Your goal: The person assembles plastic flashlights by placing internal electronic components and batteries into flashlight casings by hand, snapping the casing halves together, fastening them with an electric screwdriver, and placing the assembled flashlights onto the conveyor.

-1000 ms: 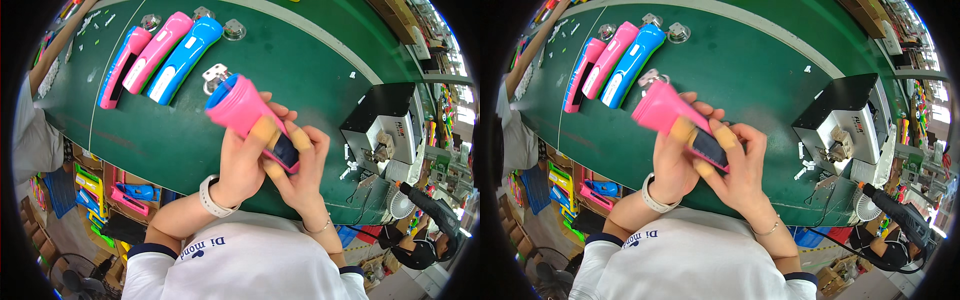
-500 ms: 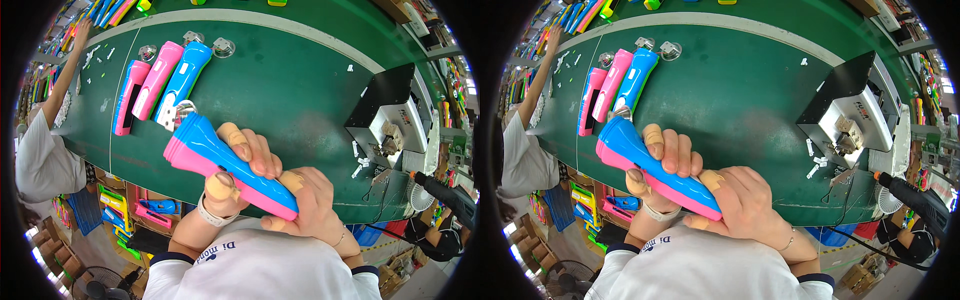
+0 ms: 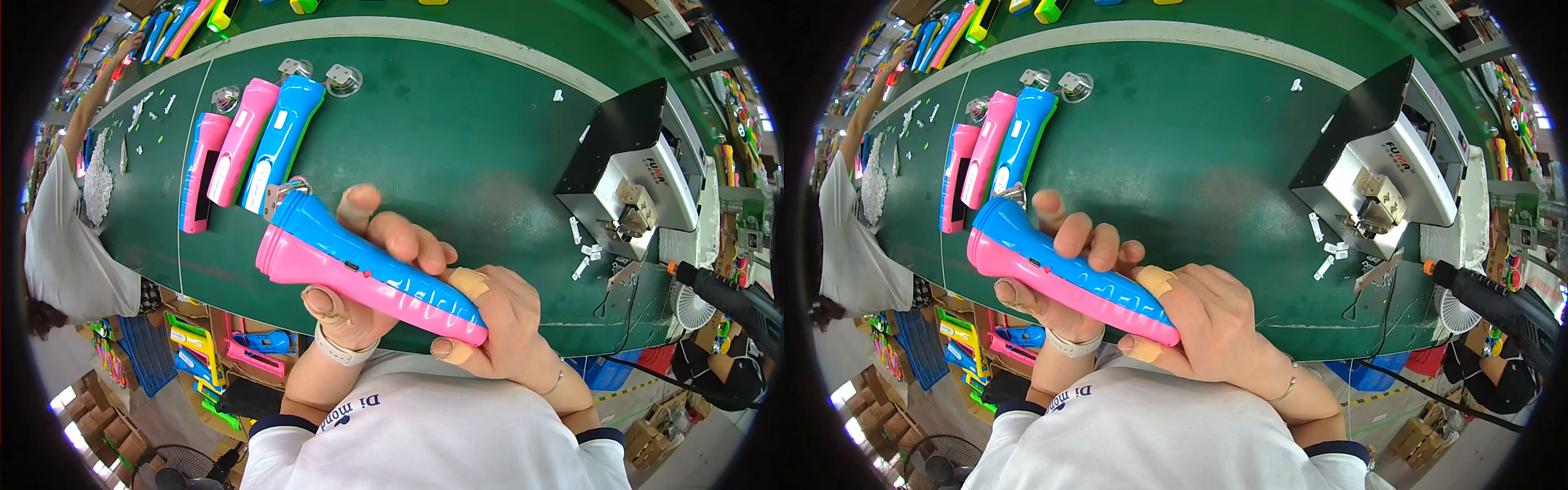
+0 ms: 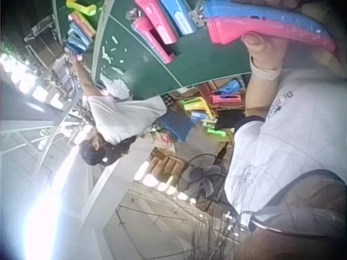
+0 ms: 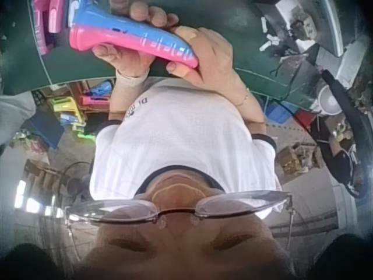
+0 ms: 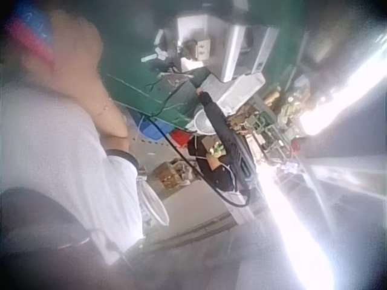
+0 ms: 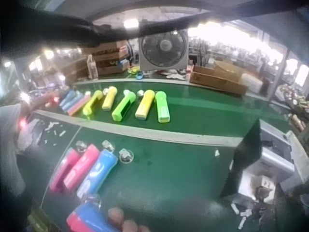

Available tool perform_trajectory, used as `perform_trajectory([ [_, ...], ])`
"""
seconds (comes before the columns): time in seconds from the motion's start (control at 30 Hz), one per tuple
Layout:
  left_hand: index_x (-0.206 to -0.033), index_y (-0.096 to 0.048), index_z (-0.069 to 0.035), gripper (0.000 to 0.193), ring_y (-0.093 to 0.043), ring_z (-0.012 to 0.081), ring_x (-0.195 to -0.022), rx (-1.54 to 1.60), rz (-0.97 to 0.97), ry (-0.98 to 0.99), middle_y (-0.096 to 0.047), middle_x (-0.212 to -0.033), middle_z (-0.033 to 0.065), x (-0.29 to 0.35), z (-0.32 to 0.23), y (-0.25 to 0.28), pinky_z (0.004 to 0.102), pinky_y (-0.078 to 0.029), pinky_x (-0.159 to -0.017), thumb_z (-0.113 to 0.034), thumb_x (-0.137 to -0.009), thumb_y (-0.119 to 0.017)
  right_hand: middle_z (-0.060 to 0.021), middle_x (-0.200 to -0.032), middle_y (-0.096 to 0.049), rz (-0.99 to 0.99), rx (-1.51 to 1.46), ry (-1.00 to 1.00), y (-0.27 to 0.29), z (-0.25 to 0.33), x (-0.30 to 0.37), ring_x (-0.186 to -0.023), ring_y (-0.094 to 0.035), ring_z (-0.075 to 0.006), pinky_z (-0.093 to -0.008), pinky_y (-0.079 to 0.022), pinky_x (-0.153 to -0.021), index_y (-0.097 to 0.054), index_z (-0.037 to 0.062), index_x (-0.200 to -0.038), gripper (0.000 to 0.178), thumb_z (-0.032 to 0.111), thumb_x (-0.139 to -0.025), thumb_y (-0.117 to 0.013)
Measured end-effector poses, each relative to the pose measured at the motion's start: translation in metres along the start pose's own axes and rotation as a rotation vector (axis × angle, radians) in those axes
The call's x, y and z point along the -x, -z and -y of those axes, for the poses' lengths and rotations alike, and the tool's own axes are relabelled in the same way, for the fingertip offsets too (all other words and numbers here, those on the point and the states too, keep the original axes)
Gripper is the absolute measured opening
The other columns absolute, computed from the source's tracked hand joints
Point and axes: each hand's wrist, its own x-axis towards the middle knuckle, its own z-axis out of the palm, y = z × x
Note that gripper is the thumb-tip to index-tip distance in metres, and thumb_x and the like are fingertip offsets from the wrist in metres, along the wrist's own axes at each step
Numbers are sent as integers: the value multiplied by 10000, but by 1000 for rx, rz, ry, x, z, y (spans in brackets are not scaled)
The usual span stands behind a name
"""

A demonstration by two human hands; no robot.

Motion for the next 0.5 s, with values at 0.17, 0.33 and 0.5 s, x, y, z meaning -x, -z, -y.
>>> perform_trajectory([
  [0.17, -1053, -511, -132, 586, -603, 223, -745, -19, 74, 14, -601, -782, 32, 2, -11, 1, 428, -481, -845, -548, -707, -738, -109, -689, -571, -21, -66, 38, -4, 3, -2, -536, -539, -246, -333, -429, -488, -574, -58, -990, 513, 352, -731, -738],
  [0.33, -1060, -514, -119, 549, -583, 214, -733, -130, 81, 60, -578, -766, 37, -4, -10, -4, 419, -485, -829, -488, -728, -748, -113, -757, -620, 7, -119, -63, -4, -1, 4, -587, -575, -230, -321, -477, -557, -578, -59, -1014, 446, 318, -801, -684],
  [0.5, -1385, -289, -77, 885, -545, 313, -1089, -78, -113, 257, -523, -1204, 152, -17, -11, -11, 457, -445, -943, -649, -777, -581, -220, -769, -639, 128, -1324, -907, -13, -2, 13, -608, -628, -265, -325, -517, -567, -492, -63, -1135, 714, 578, -951, -237],
])
